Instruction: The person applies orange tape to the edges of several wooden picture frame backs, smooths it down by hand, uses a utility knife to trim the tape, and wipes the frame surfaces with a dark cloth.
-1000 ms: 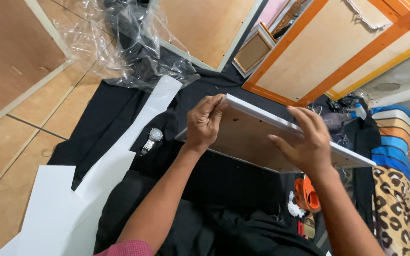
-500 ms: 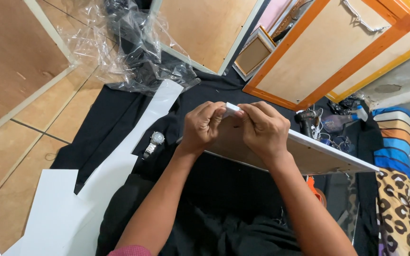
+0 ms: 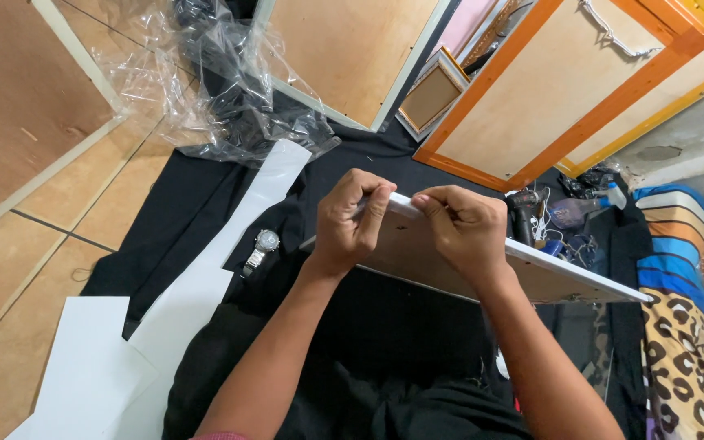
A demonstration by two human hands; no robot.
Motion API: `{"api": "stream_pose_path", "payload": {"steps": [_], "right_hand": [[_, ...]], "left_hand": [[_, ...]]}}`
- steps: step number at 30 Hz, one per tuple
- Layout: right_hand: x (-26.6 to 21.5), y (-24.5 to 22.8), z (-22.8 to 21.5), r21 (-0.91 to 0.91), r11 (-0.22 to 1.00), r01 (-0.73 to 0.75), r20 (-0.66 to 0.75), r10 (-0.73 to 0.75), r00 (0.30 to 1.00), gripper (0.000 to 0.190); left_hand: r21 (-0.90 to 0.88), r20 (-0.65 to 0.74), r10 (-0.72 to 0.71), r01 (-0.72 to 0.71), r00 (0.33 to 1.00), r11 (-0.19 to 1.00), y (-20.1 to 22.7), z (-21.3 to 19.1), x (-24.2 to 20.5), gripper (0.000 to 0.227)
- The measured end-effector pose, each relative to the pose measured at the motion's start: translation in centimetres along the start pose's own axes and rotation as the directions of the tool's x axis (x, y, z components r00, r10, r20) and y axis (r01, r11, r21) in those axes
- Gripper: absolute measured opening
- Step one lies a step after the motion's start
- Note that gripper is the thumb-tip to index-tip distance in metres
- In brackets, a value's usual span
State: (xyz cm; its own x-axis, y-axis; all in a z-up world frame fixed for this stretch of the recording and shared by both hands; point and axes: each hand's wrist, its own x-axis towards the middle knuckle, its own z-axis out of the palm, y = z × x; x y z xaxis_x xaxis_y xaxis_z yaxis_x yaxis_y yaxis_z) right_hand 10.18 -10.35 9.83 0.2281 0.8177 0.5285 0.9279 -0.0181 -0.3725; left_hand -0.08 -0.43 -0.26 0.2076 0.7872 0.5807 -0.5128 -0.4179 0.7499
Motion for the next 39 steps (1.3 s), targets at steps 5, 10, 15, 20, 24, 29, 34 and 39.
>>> {"api": "stream_pose_path", "payload": {"steps": [5, 10, 15, 20, 24, 29, 34, 39], "right_hand": [[-0.4, 1.6, 1.0, -0.017, 1.000, -0.016, -0.085, 0.014, 0.996, 0.015], [0.5, -0.3, 0.6, 0.063, 0.991, 0.121, -0.034, -0.119, 0.992, 0.012], [-0.5, 0.6, 1.7, 0.001, 0.986, 0.168, -0.083, -0.167, 0.983, 0.009], [-2.3, 2.9, 3.2, -0.222, 0.926, 0.305, -0.215, -0.352, 0.911, 0.016], [-2.0, 4.3, 3.6, -0.216, 0.928, 0.303, -0.266, -0.355, 0.896, 0.021], [-0.6, 4.6, 3.7, -0.191, 0.931, 0.311, -0.244, -0.352, 0.904, 0.017], [0.5, 2.2, 3.1, -0.195, 0.863, 0.467, -0.236, -0.503, 0.831, 0.005], [-0.8, 2.9, 4.1, -0.219, 0.871, 0.439, -0.286, -0.488, 0.825, 0.008]], "left_hand": [[0.014, -0.002, 0.016, -0.016, 1.000, 1.000, -0.5, 0.0, -0.6, 0.018], [0.054, -0.020, 0.081, -0.079, 0.997, 0.995, -0.1, 0.1, 0.3, 0.014], [0.158, -0.027, 0.205, -0.199, 0.978, 0.967, -1.5, 0.1, -0.5, 0.015], [0.216, 0.006, 0.233, -0.229, 0.972, 0.949, -2.4, 0.2, -1.1, 0.019], [0.160, -0.019, 0.198, -0.193, 0.980, 0.968, -3.0, 0.3, -1.6, 0.023], [0.194, -0.048, 0.255, -0.241, 0.966, 0.951, -2.8, 0.6, -1.2, 0.011], [0.249, -0.050, 0.250, -0.231, 0.967, 0.941, -3.4, 0.5, -1.5, 0.010], [0.357, -0.029, 0.275, -0.247, 0.961, 0.901, -4.0, 0.7, -2.1, 0.012]]}}
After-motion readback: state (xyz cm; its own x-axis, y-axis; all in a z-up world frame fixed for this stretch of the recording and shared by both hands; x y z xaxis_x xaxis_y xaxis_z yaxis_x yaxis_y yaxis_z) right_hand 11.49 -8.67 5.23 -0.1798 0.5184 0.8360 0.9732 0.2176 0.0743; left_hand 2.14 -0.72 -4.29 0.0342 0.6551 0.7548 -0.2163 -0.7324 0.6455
